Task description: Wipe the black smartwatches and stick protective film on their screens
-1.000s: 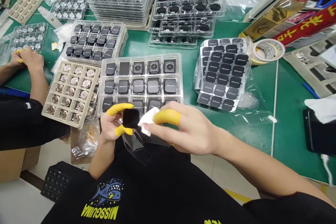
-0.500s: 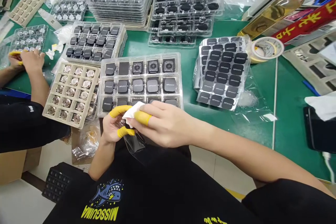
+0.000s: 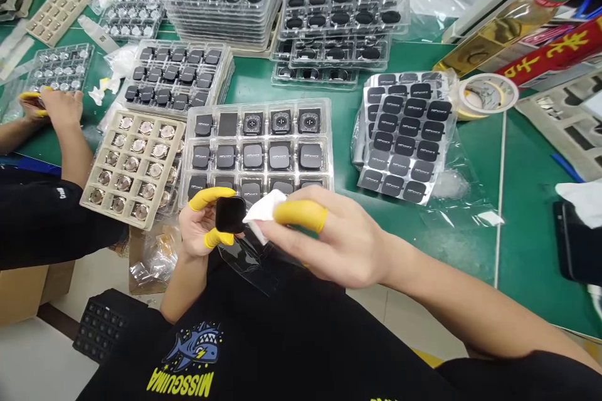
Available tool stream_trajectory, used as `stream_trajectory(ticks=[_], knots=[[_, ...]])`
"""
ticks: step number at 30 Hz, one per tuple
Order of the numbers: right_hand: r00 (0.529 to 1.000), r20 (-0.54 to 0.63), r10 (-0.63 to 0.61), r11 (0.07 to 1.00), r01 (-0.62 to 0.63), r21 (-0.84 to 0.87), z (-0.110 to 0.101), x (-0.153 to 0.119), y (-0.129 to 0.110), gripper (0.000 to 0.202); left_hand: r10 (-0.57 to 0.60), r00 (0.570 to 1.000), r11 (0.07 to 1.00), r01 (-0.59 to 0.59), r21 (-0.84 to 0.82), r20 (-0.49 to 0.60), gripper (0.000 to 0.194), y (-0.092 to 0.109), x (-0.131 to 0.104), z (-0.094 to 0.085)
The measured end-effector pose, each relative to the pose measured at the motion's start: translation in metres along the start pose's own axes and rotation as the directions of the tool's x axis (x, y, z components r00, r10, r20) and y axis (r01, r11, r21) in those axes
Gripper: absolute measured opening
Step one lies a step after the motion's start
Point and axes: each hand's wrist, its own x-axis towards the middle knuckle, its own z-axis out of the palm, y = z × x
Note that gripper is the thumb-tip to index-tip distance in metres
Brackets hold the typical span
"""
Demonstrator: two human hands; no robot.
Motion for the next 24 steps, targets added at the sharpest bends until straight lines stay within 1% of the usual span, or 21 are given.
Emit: stream_trajectory(ticks=[1, 3, 4, 6, 8, 11, 14, 16, 17, 19, 20, 21, 22, 24], knots=[[0.996, -0.027, -0.083, 0.996, 0.083, 0.013, 0.003, 0.006, -0.004, 0.039, 0.023, 1.000, 1.000, -0.023, 0.014, 0.002, 0.072, 0.000, 0.001, 0.000], [0.960, -0.059, -0.273, 0.962, 0.273, -0.011, 0.008, 0.020, -0.010, 0.029, 0.059, 0.998, 0.997, -0.060, 0.047, 0.018, 0.073, 0.000, 0.001, 0.001], [0.944, -0.036, -0.329, 0.944, 0.328, -0.029, 0.009, 0.028, -0.012, 0.027, 0.063, 0.997, 0.996, -0.065, 0.061, 0.033, 0.074, 0.001, 0.001, 0.000], [0.926, 0.048, -0.374, 0.923, 0.377, -0.074, 0.009, 0.041, -0.014, 0.027, 0.047, 0.997, 0.995, -0.051, 0.081, 0.055, 0.074, 0.001, 0.001, 0.000], [0.919, 0.095, -0.382, 0.911, 0.391, -0.127, 0.009, 0.049, -0.013, 0.028, 0.023, 0.998, 0.996, -0.028, 0.086, 0.063, 0.074, -0.001, -0.001, -0.001], [0.924, 0.097, -0.369, 0.900, 0.382, -0.212, 0.009, 0.057, -0.004, 0.027, -0.015, 0.999, 0.997, 0.013, 0.071, 0.040, 0.075, -0.006, -0.003, -0.003], [0.935, 0.082, -0.345, 0.890, 0.354, -0.286, 0.011, 0.056, 0.012, 0.026, -0.056, 0.998, 0.998, 0.056, 0.031, -0.002, 0.076, -0.009, -0.005, -0.005], [0.953, 0.010, -0.302, 0.903, 0.290, -0.316, 0.014, 0.049, 0.021, 0.034, -0.076, 0.997, 0.997, 0.077, 0.015, -0.025, 0.077, -0.010, -0.007, -0.006], [0.961, -0.046, -0.273, 0.916, 0.245, -0.318, 0.015, 0.044, 0.024, 0.039, -0.080, 0.996, 0.997, 0.080, 0.014, -0.030, 0.078, -0.009, -0.008, -0.006], [0.965, -0.145, -0.217, 0.943, 0.168, -0.288, 0.016, 0.033, 0.024, 0.046, -0.073, 0.997, 0.997, 0.074, 0.017, -0.019, 0.077, -0.007, -0.008, -0.007], [0.966, -0.164, -0.201, 0.953, 0.153, -0.261, 0.015, 0.028, 0.022, 0.045, -0.060, 0.998, 0.998, 0.060, 0.019, -0.012, 0.075, -0.006, -0.008, -0.007], [0.965, -0.165, -0.205, 0.959, 0.165, -0.231, 0.014, 0.025, 0.019, 0.041, -0.045, 0.999, 0.999, 0.045, 0.024, -0.002, 0.074, -0.005, -0.007, -0.007], [0.961, -0.150, -0.234, 0.959, 0.202, -0.199, 0.012, 0.023, 0.015, 0.037, -0.027, 1.000, 0.999, 0.027, 0.032, 0.005, 0.074, -0.005, -0.006, -0.008], [0.946, -0.078, -0.316, 0.943, 0.303, -0.141, 0.009, 0.026, 0.006, 0.030, 0.000, 1.000, 0.998, -0.001, 0.060, 0.018, 0.075, -0.004, -0.005, -0.008]])
